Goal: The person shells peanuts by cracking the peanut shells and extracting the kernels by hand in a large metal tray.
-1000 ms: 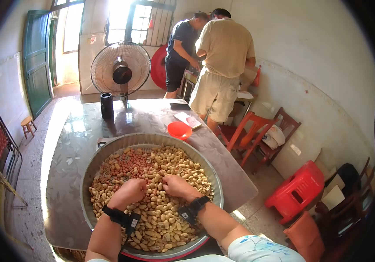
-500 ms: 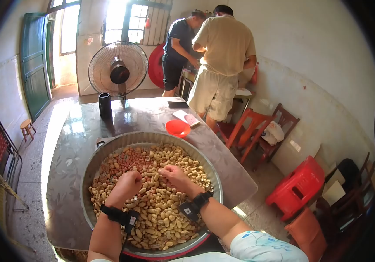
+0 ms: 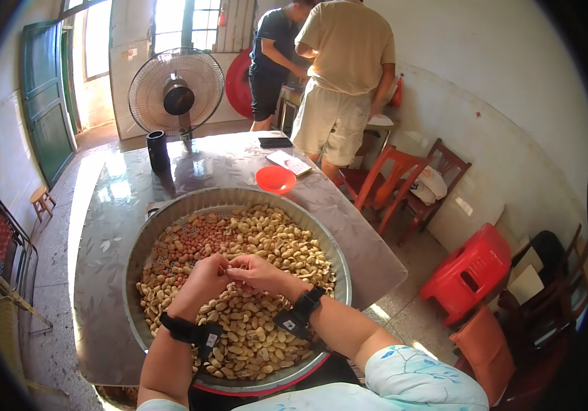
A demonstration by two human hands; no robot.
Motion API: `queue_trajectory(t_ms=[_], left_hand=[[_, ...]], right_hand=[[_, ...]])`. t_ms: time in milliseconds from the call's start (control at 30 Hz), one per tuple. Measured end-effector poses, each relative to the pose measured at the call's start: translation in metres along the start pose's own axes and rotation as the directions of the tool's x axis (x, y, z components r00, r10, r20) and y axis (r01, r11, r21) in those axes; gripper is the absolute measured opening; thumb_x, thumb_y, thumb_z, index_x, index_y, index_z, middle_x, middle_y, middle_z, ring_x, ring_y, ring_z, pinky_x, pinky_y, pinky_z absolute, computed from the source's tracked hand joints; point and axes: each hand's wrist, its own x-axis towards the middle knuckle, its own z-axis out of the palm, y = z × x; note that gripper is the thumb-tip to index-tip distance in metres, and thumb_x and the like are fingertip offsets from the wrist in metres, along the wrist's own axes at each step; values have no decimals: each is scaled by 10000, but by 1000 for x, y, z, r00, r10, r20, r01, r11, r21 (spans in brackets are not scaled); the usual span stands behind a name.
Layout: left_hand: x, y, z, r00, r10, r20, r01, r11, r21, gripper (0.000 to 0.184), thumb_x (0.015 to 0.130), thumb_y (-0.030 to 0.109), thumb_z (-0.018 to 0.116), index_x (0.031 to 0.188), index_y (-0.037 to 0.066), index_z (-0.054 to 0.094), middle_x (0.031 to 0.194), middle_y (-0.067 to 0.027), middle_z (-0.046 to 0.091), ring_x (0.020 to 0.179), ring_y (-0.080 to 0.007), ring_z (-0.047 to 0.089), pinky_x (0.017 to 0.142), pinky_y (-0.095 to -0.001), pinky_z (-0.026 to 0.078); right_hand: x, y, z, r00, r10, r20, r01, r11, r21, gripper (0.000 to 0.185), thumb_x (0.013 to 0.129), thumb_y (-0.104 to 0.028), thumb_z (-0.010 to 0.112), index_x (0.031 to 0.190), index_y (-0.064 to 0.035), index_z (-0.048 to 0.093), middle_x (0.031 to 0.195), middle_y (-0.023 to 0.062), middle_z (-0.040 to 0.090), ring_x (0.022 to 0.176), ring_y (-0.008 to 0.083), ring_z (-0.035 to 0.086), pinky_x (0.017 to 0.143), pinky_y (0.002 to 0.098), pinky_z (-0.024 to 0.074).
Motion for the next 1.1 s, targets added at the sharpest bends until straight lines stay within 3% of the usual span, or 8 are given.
queue_trajectory(t_ms=[167,367,433,533,733,833,967,1100], left_hand=[[-2,10,-5,999,25,-22,-26,998,-52,274,730,78,625,954,-19,500,658,-110,580,589,-175,570,520,-283,443],[5,2,-15,986,-151,-71,77,792,-606,219,802,89,556,987,38,452,638,-25,560,477,-36,441,399,-173,311],[7,1,-12,978,-170,-119,67,801,-594,173,838,123,518,979,49,449,604,4,521,465,-19,401,380,-168,295],[10,-4,-2,959,-86,-271,-128,722,-680,148,849,107,497,975,48,446,573,22,478,468,-30,395,393,-178,304],[-5,28,14,809,291,-510,-368,928,-55,165,786,51,543,945,35,502,592,-88,490,511,-186,510,484,-278,418],[-4,33,16,746,454,-488,-488,870,63,149,785,58,551,929,43,516,586,-91,497,513,-201,522,488,-284,429],[-2,22,0,798,266,-541,-361,929,-76,129,792,99,551,907,45,530,626,-113,528,539,-236,547,500,-311,439],[-1,7,-9,953,44,-301,15,982,191,204,783,191,599,917,46,550,696,-96,588,583,-230,570,529,-326,439]], right_hand=[[-1,-3,1,996,27,-89,-25,999,28,172,857,-236,513,875,-67,535,606,-14,509,473,50,464,420,176,367],[-2,-7,-6,997,12,-75,40,752,658,92,834,-179,465,817,-89,472,714,54,561,511,87,511,369,175,355],[-3,-7,-4,998,-9,-55,45,705,708,98,831,-195,475,821,-99,459,746,71,560,522,99,511,365,172,347],[-5,-8,3,1000,18,-13,-4,698,716,93,830,-191,467,819,-100,450,746,78,557,511,104,498,361,175,356],[6,13,14,979,97,179,-197,669,717,134,858,-233,426,896,-113,472,727,-11,502,565,111,499,341,164,351],[-3,4,26,993,108,40,-101,647,756,219,875,-306,413,885,-105,500,716,1,514,561,121,500,329,161,341],[4,4,20,984,21,175,-150,621,769,322,887,-373,384,840,-90,533,697,15,524,568,123,504,314,165,337],[5,-4,-7,995,-50,88,-51,502,864,371,888,-370,393,828,-41,555,708,55,533,582,127,479,322,167,342]])
